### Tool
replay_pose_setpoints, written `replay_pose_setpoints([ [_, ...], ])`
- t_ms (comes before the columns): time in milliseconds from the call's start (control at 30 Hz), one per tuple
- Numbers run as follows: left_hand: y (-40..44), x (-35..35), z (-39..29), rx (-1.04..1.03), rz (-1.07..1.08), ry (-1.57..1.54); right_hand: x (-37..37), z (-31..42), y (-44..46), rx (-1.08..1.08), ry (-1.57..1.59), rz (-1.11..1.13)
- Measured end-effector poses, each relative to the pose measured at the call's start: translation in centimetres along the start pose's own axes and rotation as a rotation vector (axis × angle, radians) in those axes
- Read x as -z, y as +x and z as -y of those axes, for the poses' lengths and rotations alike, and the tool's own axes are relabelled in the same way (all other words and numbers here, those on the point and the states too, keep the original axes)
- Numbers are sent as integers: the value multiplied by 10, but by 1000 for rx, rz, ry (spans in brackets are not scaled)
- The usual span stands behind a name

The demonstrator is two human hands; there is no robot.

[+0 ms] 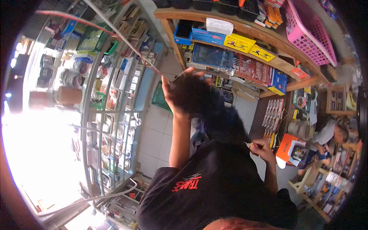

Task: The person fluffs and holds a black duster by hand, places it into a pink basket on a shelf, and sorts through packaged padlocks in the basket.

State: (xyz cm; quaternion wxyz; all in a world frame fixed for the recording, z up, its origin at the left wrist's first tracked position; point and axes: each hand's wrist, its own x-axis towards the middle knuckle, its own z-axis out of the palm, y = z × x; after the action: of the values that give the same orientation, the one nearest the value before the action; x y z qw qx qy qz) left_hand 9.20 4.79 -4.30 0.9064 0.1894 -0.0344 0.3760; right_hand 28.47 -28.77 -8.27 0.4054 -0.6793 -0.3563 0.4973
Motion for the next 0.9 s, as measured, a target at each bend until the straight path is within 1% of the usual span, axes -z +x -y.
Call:
replay_pose_setpoints([
  [33, 1, -4, 1, -20, -156, -23, 0, -7, -5, 69, -38, -38],
  [67, 1, -7, 4, -40, -312, -41, -1, -11, -8, -4, 131, -65],
  [100, 3, -11, 7, -60, -469, -56, 4, -17, -11, -2, 99, -61],
  [133, 10, -21, 9, -114, -576, 19, 3, -11, -13, -51, 208, -48],
  [167, 10, -17, 10, -50, -369, 12, 2, -5, -15, -98, 321, -36],
  [200, 9, -10, 9, 14, -160, -2, 6, -7, -17, -98, 317, 107],
  [233, 10, -1, 9, 76, 52, -23, 0, 9, -19, -210, 323, 72],
  [267, 11, 13, 6, 135, 50, -15, -6, 3, -21, -137, 348, -16],
  [300, 13, 5, 7, 99, -91, -133, -11, -8, -24, -65, 369, -106],
  [333, 13, -11, 8, 60, -233, -249, -8, -19, -22, -45, 370, -80],
  [367, 14, -19, 11, 18, -380, -361, -10, -25, -25, -82, 419, -39],
  [400, 18, -16, 15, -29, -500, -67, -12, -21, -26, -116, 468, 3],
  [433, 19, -7, 14, 51, -326, -47, -15, -17, -27, -146, 512, 47],
  [467, 19, 6, 12, 127, -151, -31, -21, -12, -30, -109, 514, 44],
  [500, 20, 9, 12, 201, 22, -18, -28, -9, -28, -85, 508, -33],
  [533, 18, 9, 18, 151, -43, -35, -34, -5, -27, -63, 497, -107],
  [567, 18, 10, 21, 109, -208, -16, -36, -3, -27, -45, 482, -178],
  [600, 21, -2, 23, 64, -378, 3, -33, -4, -25, -52, 418, -156],
  [633, 22, -9, 24, 13, -547, 25, -32, -3, -27, -85, 433, -85],
  [700, 18, 0, 26, 91, -294, -26, -30, 2, -25, -135, 464, 63],
  [733, 17, 5, 26, 132, -166, -46, -32, 1, -24, -130, 407, 5],
  [767, 15, 8, 27, 175, -38, -66, -33, 3, -21, -112, 423, -36],
  [833, 18, -2, 31, 40, -345, 43, -32, 7, -16, -80, 453, -120],
  [867, 19, -6, 32, -28, -495, 99, -28, -8, -17, -62, 511, -21],
  [900, 18, -3, 32, 38, -315, 51, -27, -8, -17, -51, 506, -19],
])
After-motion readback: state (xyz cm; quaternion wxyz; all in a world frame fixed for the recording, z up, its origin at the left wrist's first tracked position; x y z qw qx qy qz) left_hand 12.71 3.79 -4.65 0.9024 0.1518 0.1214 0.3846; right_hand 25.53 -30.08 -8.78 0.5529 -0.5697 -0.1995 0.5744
